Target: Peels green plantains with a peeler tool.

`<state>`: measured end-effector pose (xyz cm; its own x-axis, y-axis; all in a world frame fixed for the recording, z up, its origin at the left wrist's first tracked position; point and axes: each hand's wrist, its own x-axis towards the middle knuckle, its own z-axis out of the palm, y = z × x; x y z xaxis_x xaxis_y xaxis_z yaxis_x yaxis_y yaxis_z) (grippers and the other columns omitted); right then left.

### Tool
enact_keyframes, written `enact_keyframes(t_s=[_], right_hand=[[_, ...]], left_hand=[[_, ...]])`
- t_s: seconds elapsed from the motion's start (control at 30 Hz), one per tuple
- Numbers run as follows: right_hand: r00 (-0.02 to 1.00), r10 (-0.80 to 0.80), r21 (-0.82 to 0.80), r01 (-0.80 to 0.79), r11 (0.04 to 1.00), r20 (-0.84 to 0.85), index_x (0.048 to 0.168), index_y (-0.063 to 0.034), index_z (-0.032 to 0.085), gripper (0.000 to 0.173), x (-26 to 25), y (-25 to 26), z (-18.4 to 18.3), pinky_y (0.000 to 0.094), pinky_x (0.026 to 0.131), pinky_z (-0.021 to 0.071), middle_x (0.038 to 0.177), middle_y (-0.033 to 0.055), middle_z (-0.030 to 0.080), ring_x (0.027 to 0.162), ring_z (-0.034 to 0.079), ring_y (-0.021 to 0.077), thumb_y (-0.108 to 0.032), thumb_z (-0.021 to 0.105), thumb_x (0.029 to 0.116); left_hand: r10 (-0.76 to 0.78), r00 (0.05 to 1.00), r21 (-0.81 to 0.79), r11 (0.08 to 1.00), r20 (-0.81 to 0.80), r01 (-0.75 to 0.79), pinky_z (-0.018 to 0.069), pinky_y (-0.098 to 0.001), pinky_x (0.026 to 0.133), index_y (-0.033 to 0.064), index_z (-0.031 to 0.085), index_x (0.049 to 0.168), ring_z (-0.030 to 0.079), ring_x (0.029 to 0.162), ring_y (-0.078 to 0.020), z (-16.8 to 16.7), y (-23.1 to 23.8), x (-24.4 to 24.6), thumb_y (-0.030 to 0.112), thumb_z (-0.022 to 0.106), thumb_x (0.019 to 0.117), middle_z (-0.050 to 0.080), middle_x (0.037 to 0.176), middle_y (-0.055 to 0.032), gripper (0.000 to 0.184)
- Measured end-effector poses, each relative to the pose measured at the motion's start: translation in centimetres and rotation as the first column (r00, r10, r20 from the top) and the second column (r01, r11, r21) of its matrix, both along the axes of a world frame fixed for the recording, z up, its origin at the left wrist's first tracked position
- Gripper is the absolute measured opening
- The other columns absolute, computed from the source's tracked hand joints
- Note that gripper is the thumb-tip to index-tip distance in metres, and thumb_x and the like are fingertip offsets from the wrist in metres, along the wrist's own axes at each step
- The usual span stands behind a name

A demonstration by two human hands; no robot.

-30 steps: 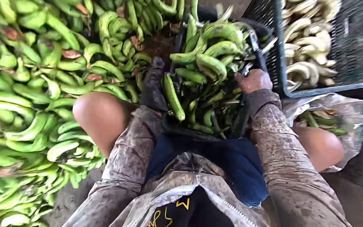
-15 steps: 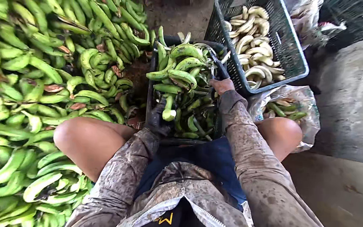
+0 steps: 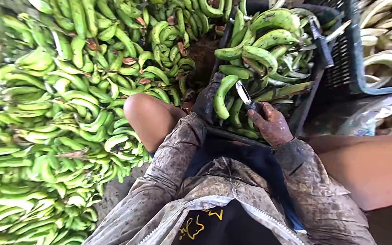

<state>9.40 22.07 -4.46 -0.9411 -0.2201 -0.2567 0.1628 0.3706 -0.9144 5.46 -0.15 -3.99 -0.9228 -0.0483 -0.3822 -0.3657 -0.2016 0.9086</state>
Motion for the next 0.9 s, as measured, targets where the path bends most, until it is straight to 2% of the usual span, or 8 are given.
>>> enact_keyframes(t_s=[0.07, 0.17, 0.3, 0.43, 0.53, 0.7, 0.83, 0.9], right_hand=[[0.999, 0.035, 0.006, -0.035, 0.999, -0.016, 0.131, -0.003, 0.06, 0.05, 0.1, -0.7, -0.2, 0.0442, 0.086, 0.0593, 0.106, 0.0127, 0.071, 0.091, 0.071, 0.0193, -0.036, 0.071, 0.0945], [0.999, 0.033, 0.081, -0.032, 0.996, -0.021, 0.128, -0.0023, 0.055, 0.057, 0.1, -1.2, 0.3, 0.048, 0.08, 0.0599, 0.1, 0.014, 0.069, 0.085, 0.07, 0.0241, -0.029, 0.083, 0.0856], [0.992, 0.119, 0.227, -0.128, 0.966, 0.052, 0.133, -0.002, 0.054, 0.059, -0.6, -1.3, 0.8, 0.0598, 0.083, 0.0552, 0.101, 0.0206, 0.07, 0.091, 0.07, 0.0359, -0.044, 0.07, 0.0962], [0.978, 0.209, 0.123, -0.205, 0.971, -0.02, 0.128, -0.005, 0.063, 0.05, -0.7, -1.1, 0.4, 0.0519, 0.094, 0.0515, 0.114, 0.0168, 0.068, 0.106, 0.067, 0.0271, -0.046, 0.045, 0.107], [0.972, 0.201, 0.095, -0.191, 0.977, -0.122, 0.122, -0.0067, 0.065, 0.044, -0.5, -1.4, 0.3, 0.0466, 0.089, 0.0538, 0.108, 0.0125, 0.069, 0.098, 0.068, 0.0215, -0.042, 0.043, 0.1079], [0.943, 0.283, 0.167, -0.255, 0.952, -0.173, 0.125, -0.0027, 0.064, 0.043, -1.3, -1.5, 0.6, 0.0511, 0.094, 0.0533, 0.113, 0.0184, 0.069, 0.104, 0.068, 0.0297, -0.038, 0.046, 0.1082], [0.968, 0.084, 0.424, 0.024, 0.905, -0.235, 0.134, 0.0025, 0.058, 0.05, -4.6, 0.7, 1.1, 0.0649, 0.099, 0.0503, 0.132, 0.0304, 0.06, 0.119, 0.063, 0.0471, -0.04, 0.049, 0.108], [0.964, -0.087, 0.47, 0.2, 0.86, -0.25, 0.137, 0.0028, 0.054, 0.057, -6.5, 2.6, 1.6, 0.0642, 0.103, 0.0467, 0.138, 0.0307, 0.057, 0.125, 0.06, 0.0469, -0.045, 0.044, 0.1079]], left_hand=[[-0.018, 1.0, 0.036, 0.999, 0.0, 0.018, 0.0581, -0.0328, 0.082, 0.0088, 0.058, 0.133, 0.066, 0.093, -0.013, -0.6, -0.5, -0.3, 0.042, 0.033, 0.1117, 0.067, 0.109, -0.0072, 0.047], [0.018, 0.997, 0.233, 0.972, 0.076, -0.035, 0.0572, -0.0316, 0.062, 0.0109, 0.058, 0.121, 0.063, 0.07, -0.0144, -0.2, 0.0, -1.0, 0.05, 0.029, 0.1103, 0.063, 0.087, -0.0058, 0.05], [-0.015, 0.997, 0.181, 0.984, 0.081, 0.0, 0.058, -0.0372, 0.083, 0.0132, 0.052, 0.139, 0.065, 0.097, -0.016, 0.0, 0.2, -1.7, 0.049, 0.027, 0.1109, 0.065, 0.114, -0.008, 0.053], [0.017, 0.995, 0.133, 0.991, 0.099, -0.03, 0.0566, -0.0431, 0.092, 0.0104, 0.054, 0.14, 0.065, 0.109, -0.0204, -0.4, 0.0, -2.3, 0.047, 0.03, 0.1108, 0.065, 0.123, -0.0109, 0.052], [-0.019, 1.0, 0.055, 0.998, 0.018, 0.018, 0.0548, -0.0407, 0.098, 0.0098, 0.052, 0.143, 0.063, 0.115, -0.0177, -0.4, -0.3, -2.4, 0.043, 0.029, 0.1117, 0.064, 0.128, -0.0101, 0.051], [-0.128, 0.991, -0.188, 0.975, -0.031, 0.12, 0.0542, -0.0332, 0.097, 0.0055, 0.055, 0.14, 0.064, 0.112, -0.0123, 1.2, 1.2, -2.6, 0.037, 0.032, 0.1125, 0.064, 0.127, -0.0102, 0.048], [-0.235, 0.972, -0.273, 0.935, 0.007, 0.228, 0.0555, -0.0323, 0.092, -0.003, 0.061, 0.13, 0.066, 0.101, -0.0132, 2.5, 2.7, -0.8, 0.027, 0.038, 0.1119, 0.068, 0.115, -0.0138, 0.041], [-0.203, 0.977, -0.116, 0.971, 0.058, 0.209, 0.0607, -0.0343, 0.073, 0.0026, 0.063, 0.122, 0.068, 0.081, -0.0154, 2.8, 2.7, 0.4, 0.035, 0.037, 0.1117, 0.068, 0.096, -0.0101, 0.043]])
